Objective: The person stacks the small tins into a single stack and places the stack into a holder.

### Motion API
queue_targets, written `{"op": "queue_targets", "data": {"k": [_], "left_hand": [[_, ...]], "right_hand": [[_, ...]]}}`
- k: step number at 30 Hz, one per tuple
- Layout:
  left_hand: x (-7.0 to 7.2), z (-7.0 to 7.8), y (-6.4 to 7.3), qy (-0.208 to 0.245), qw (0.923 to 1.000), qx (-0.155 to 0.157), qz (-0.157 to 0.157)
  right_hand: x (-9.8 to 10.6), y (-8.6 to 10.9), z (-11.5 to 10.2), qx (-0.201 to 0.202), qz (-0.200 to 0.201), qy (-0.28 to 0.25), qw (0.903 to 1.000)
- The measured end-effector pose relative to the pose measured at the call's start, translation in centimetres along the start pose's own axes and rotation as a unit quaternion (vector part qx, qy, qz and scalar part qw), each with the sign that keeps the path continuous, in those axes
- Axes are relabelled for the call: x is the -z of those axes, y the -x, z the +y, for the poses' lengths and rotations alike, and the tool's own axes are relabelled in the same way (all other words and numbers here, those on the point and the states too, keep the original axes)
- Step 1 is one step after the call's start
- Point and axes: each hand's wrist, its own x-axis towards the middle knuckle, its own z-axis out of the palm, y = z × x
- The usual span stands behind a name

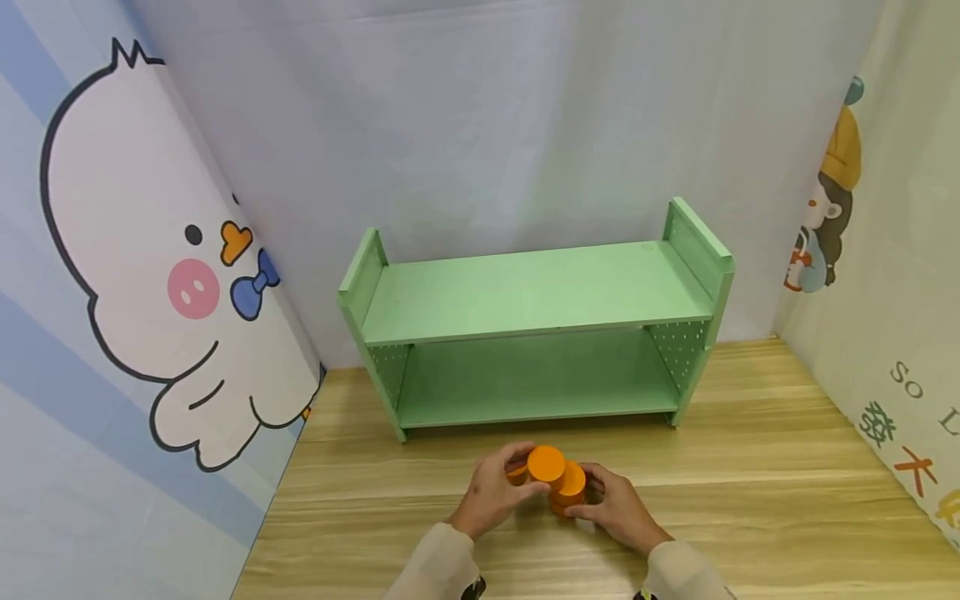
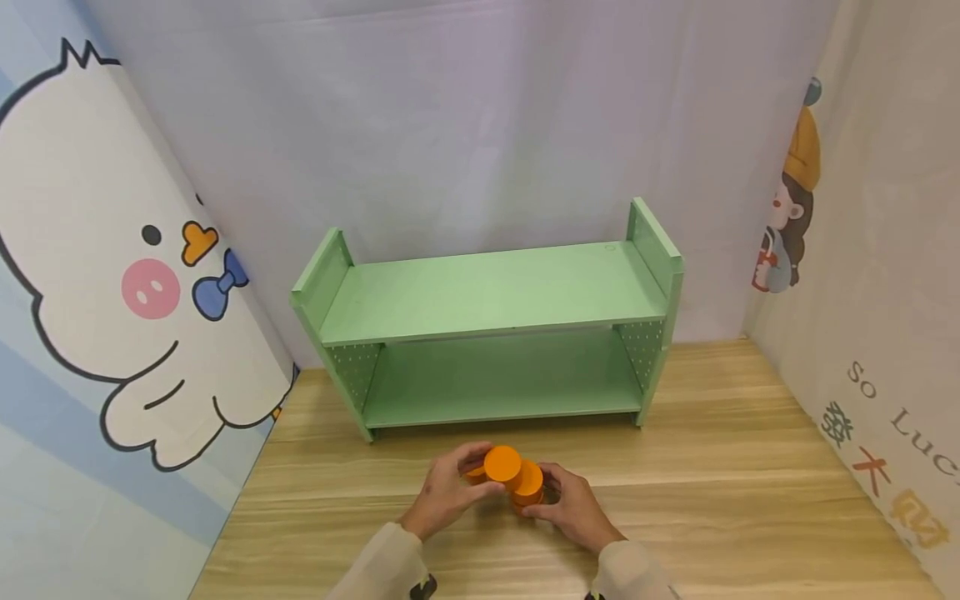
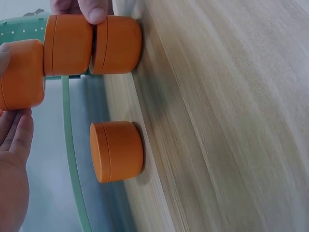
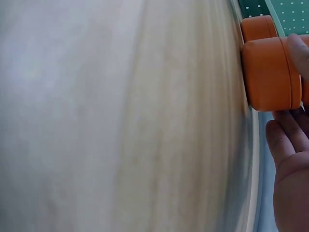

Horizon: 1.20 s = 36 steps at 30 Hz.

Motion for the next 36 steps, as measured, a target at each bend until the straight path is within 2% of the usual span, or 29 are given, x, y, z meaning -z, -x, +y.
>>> {"op": "queue_targets", "data": {"k": [12,29,36], "left_hand": [[-0.5,0.0,-0.4,0.006,0.9999,0.012,-0.003],[-1.7,0.0,-0.8,0.01,0.9998,0.016,0.01],[-2.0,0.1,-0.8,0.047,0.9985,0.024,0.012]], "right_hand": [[-0.1,0.1,0.4,-0.014,-0.001,-0.038,0.9992],[-0.2,0.2,0.5,-0.007,0.009,-0.02,0.9997],[-0.3,0.2,0.6,-0.006,0.012,-0.027,0.9995]]}}
